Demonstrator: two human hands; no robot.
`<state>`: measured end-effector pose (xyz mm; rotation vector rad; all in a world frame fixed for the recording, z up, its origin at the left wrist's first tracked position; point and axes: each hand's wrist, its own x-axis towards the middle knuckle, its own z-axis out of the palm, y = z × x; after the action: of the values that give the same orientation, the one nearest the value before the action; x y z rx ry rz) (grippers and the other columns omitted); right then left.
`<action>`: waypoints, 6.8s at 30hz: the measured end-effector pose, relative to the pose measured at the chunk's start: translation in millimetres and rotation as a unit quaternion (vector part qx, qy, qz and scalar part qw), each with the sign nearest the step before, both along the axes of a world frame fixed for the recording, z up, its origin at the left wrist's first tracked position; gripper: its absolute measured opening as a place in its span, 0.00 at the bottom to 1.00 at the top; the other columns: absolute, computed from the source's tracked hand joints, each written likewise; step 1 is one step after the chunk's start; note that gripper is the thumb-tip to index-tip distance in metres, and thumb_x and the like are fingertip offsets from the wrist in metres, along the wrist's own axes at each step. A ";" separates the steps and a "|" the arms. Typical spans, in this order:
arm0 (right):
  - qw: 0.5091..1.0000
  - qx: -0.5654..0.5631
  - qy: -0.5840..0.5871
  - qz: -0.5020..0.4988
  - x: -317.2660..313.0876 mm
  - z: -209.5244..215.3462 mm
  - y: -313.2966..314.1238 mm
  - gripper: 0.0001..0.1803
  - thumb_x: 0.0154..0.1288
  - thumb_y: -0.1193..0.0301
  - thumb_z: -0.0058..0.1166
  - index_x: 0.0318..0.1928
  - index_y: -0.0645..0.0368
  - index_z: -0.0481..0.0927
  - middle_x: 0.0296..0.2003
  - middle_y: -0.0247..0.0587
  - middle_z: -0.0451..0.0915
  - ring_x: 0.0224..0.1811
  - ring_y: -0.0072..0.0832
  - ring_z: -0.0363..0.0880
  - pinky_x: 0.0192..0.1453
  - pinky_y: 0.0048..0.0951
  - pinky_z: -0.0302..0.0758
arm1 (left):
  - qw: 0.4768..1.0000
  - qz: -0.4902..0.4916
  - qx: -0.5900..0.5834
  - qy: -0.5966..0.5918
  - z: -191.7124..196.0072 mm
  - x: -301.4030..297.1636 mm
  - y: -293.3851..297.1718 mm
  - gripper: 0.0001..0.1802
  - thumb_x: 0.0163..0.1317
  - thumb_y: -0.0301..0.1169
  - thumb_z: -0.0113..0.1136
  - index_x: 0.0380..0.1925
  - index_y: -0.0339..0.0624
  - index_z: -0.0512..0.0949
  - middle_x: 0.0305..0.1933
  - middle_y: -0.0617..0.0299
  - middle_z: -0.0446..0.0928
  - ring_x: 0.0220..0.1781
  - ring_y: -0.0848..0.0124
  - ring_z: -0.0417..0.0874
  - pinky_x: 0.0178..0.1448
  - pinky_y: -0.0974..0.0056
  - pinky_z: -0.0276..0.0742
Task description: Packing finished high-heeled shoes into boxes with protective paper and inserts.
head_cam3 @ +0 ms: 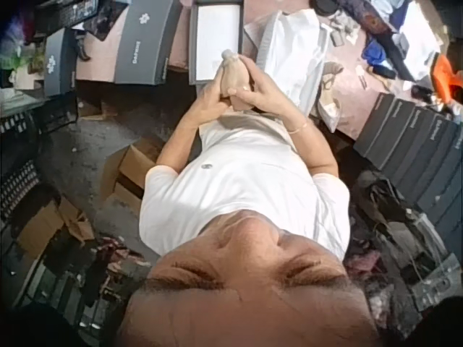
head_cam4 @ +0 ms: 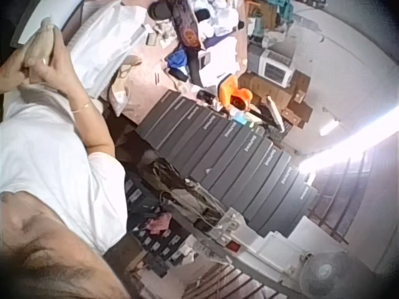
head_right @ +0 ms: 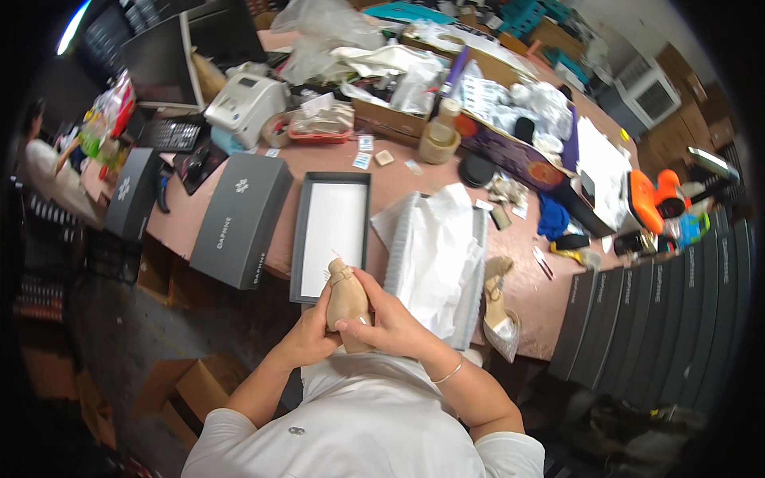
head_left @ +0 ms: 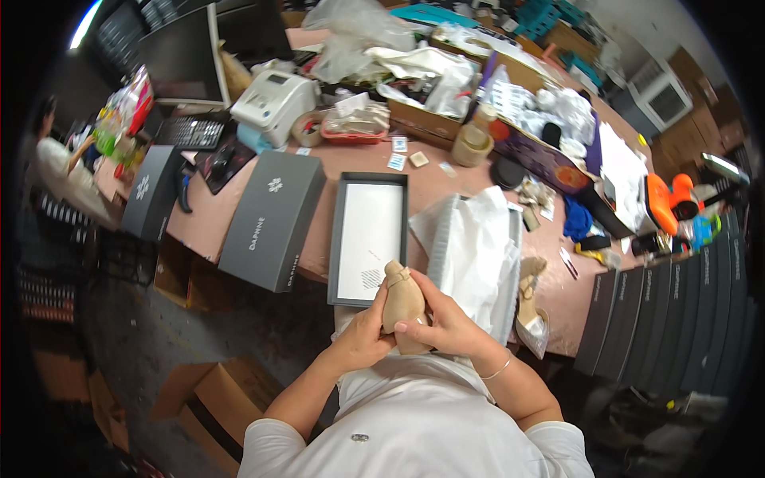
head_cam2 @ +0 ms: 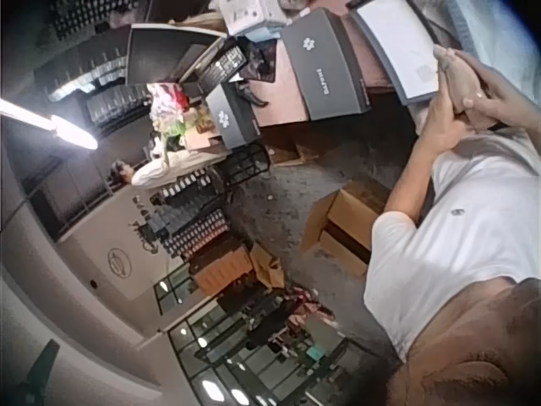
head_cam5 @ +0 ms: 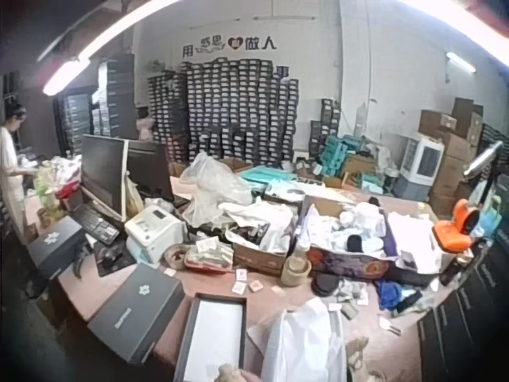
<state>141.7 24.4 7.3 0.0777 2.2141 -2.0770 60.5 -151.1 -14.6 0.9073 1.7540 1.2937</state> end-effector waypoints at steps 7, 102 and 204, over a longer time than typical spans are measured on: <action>0.994 -0.048 -0.031 -0.093 32.4 -7.3 8.0 0.25 0.69 0.58 0.54 0.56 0.64 0.68 0.43 0.40 0.76 0.45 0.23 0.75 0.50 0.26 0.73 | 0.999 -0.029 -0.013 -0.002 4.0 25.9 12.5 0.49 0.57 0.18 0.55 0.74 0.40 0.38 0.63 0.46 0.70 0.63 0.59 0.75 0.66 0.61 0.69; 0.893 -0.352 0.113 -0.255 78.8 -26.0 -15.9 0.35 0.63 0.74 0.61 0.67 0.65 0.58 0.58 0.44 0.69 0.58 0.29 0.73 0.58 0.33 0.76 | 0.790 0.388 0.120 -0.460 -43.6 4.9 33.1 0.24 0.65 0.49 0.55 0.54 0.47 0.72 0.55 0.58 0.75 0.55 0.65 0.75 0.58 0.59 0.73; 0.874 0.415 0.107 -0.228 -265.6 -56.8 210.2 0.11 0.60 0.70 0.58 0.42 0.62 0.82 0.38 0.51 0.82 0.38 0.40 0.83 0.45 0.35 0.78 | 0.849 0.253 0.138 -0.442 -65.0 -8.7 13.6 0.30 0.63 0.37 0.52 0.64 0.39 0.62 0.42 0.51 0.76 0.38 0.65 0.83 0.44 0.64 0.80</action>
<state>-123.9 234.7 -49.5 0.4955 3.3241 -1.1194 51.8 -137.5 -79.6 -0.1074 1.0762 1.9244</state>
